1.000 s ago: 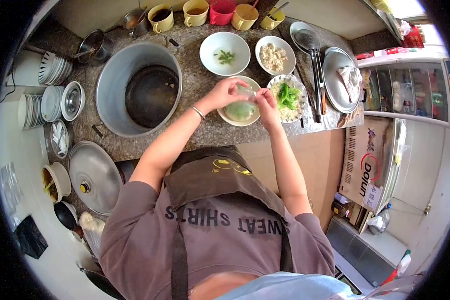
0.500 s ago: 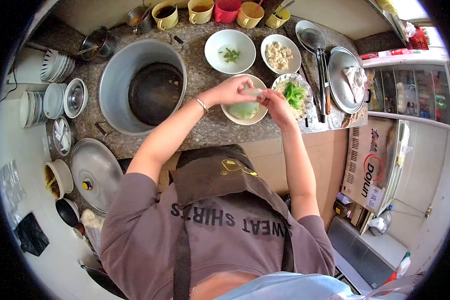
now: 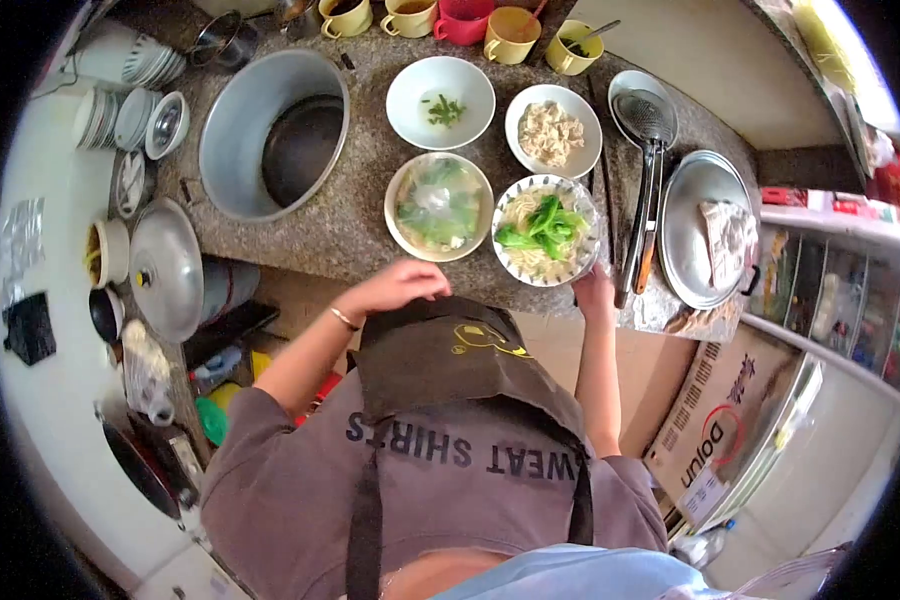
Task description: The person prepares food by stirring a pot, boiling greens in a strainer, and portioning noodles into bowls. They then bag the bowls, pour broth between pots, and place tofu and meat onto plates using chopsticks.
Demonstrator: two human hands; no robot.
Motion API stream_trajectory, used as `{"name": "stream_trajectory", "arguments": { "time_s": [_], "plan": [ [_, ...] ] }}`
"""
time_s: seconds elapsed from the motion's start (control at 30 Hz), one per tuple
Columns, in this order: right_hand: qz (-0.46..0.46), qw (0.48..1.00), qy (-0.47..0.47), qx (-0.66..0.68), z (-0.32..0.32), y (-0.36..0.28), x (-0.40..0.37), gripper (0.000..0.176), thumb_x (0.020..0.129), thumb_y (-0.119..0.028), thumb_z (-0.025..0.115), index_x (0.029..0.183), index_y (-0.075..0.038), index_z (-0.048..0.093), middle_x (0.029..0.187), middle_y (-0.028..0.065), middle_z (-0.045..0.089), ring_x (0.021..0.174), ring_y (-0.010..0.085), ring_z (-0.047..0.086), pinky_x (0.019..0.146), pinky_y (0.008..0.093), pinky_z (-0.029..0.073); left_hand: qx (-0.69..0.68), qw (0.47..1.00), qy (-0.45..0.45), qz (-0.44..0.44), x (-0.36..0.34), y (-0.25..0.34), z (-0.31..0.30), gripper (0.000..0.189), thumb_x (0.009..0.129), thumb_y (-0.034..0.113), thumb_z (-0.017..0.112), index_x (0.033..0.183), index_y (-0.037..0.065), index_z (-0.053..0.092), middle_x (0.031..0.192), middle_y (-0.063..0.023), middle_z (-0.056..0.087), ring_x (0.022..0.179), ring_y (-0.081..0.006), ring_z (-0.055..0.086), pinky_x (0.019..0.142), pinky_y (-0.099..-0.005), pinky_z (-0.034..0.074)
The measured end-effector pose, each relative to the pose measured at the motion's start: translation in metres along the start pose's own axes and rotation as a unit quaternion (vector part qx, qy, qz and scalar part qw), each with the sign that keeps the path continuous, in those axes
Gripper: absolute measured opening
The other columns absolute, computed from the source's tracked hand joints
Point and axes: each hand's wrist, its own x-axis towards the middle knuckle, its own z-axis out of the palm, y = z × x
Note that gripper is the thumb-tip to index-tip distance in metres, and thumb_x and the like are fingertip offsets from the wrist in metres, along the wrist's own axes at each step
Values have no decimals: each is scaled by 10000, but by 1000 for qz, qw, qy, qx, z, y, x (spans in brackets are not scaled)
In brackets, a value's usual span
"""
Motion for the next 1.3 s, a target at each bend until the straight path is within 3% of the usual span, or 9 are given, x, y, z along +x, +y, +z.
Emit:
{"name": "stream_trajectory", "arguments": {
  "time_s": [0.13,0.2,0.3,0.57,0.77,1.0,1.13,1.2,1.3],
  "plan": [
    [10,998,-54,15,18,-20,9,305,901,-168,454,1139,20,494,1034,108,566,976,232,527,859,378,428,-135,970,201,-33,77,-66,68,396,913,309,482,1218,57,473,1198,-62,519,1100,-163,482,926,-347,406],
    [63,992,-105,-8,-18,-26,26,236,890,-139,474,1073,-2,534,966,74,593,883,199,557,807,353,450,-452,845,284,-13,114,-81,80,377,929,303,435,1220,63,446,1192,-66,519,1091,-190,487,942,-360,388],
    [78,994,-63,-37,-3,-41,-5,145,875,-100,531,1005,-40,557,859,23,577,735,132,558,679,270,469,-580,792,188,20,141,-82,84,232,924,243,448,1073,73,503,1033,-66,569,930,-191,533,817,-331,437],
    [-94,978,-72,-170,51,-61,4,142,829,-108,618,946,-34,586,753,13,565,637,106,518,593,222,423,-487,811,325,-7,143,-73,107,76,858,188,575,892,126,550,875,5,589,814,-106,546,736,-277,454],
    [-365,832,-94,-408,83,-55,7,253,766,-28,637,1008,23,582,769,30,585,683,79,527,624,221,440,-381,830,402,70,134,-47,126,86,873,157,560,920,105,510,861,-2,569,832,-113,558,717,-271,473],
    [-371,843,-170,-352,141,-81,-53,362,807,-48,619,1144,13,501,911,60,553,682,83,545,564,209,461,-212,834,447,247,128,34,126,132,868,206,578,912,98,518,850,10,575,772,-71,535,659,-203,431],
    [-344,824,-88,-441,62,-80,-22,495,802,-234,652,1225,-35,492,1035,98,597,725,130,583,667,288,485,-361,835,380,168,89,19,152,121,866,192,578,909,97,517,852,24,572,765,-64,518,673,-202,417],
    [-297,781,-109,-539,57,-86,-34,409,796,-219,647,1149,-37,549,975,103,617,748,160,594,701,307,477,-491,850,189,30,76,-1,157,98,876,163,559,950,101,544,887,23,558,796,-78,525,695,-224,440],
    [-334,681,-115,-642,79,-95,-56,257,791,-189,630,994,-31,626,879,123,637,783,220,604,727,329,463,-384,874,294,46,66,8,161,96,857,214,597,881,135,548,828,49,555,766,-58,509,676,-212,423]
  ]
}}
